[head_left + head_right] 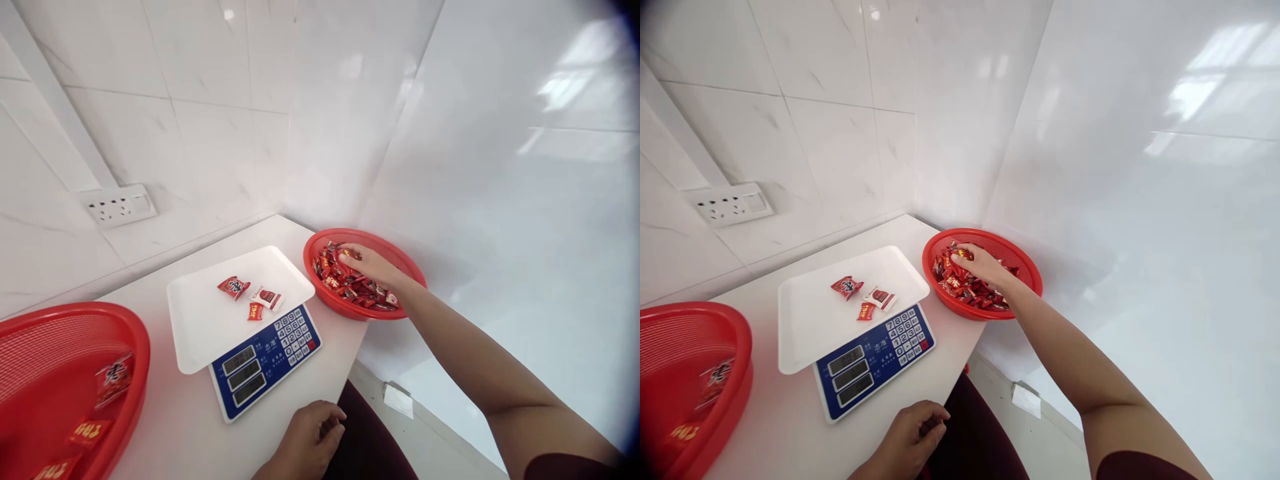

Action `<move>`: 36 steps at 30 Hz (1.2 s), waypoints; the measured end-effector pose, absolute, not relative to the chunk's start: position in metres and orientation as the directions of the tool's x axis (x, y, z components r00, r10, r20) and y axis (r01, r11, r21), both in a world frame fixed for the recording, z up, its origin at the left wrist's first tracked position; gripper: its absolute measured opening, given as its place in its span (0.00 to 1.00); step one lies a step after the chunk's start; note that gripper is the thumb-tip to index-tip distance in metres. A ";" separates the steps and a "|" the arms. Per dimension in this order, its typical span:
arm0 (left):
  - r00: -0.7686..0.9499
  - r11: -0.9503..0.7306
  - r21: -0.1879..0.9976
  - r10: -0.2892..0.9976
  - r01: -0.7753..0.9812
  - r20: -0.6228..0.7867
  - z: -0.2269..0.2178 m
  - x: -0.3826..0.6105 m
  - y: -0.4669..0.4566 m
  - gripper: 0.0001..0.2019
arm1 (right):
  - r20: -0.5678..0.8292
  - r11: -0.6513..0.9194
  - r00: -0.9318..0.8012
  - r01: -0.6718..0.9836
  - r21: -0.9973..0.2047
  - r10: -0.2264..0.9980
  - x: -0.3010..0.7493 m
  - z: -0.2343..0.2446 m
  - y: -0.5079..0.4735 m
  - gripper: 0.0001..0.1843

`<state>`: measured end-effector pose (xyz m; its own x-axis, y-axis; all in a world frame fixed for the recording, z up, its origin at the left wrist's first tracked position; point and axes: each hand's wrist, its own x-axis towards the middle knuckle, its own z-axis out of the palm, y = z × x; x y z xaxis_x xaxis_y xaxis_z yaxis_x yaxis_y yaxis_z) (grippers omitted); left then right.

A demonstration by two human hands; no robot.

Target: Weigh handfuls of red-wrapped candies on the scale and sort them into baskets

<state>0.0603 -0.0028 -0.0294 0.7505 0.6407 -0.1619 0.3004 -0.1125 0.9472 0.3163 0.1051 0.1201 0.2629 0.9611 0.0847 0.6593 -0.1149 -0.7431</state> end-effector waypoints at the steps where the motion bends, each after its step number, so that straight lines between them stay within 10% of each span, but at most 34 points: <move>1: 0.745 -0.109 0.947 0.646 0.302 -0.163 -0.029 0.060 -0.003 0.11 | 0.058 -0.093 0.230 0.594 -0.799 0.971 0.305 0.120 0.109 0.27; 6: 0.730 -0.092 0.946 0.661 0.309 -0.174 -0.030 0.059 -0.005 0.11 | -0.011 0.002 -0.059 0.219 -0.976 0.998 0.266 0.113 0.125 0.38; 15: 0.732 -0.101 0.944 0.659 0.314 -0.174 -0.030 0.058 -0.005 0.11 | 0.018 0.011 -0.003 0.889 -0.458 1.000 0.294 0.094 0.098 0.30; 22: 0.741 -0.106 0.949 0.653 0.297 -0.159 -0.034 0.060 -0.003 0.10 | -0.367 -0.071 -0.033 0.961 -0.266 0.930 0.345 0.077 0.083 0.31; 36: 0.768 -0.160 0.944 0.627 0.289 -0.129 -0.034 0.062 0.000 0.10 | -0.161 -0.204 0.202 0.979 0.001 0.966 0.354 0.098 0.114 0.21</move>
<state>0.0620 -0.0001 -0.0337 0.7680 0.6274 -0.1289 0.2894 -0.1603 0.9437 0.3539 0.1141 0.0979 0.2020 0.9661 -0.1608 0.9789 -0.2044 0.0011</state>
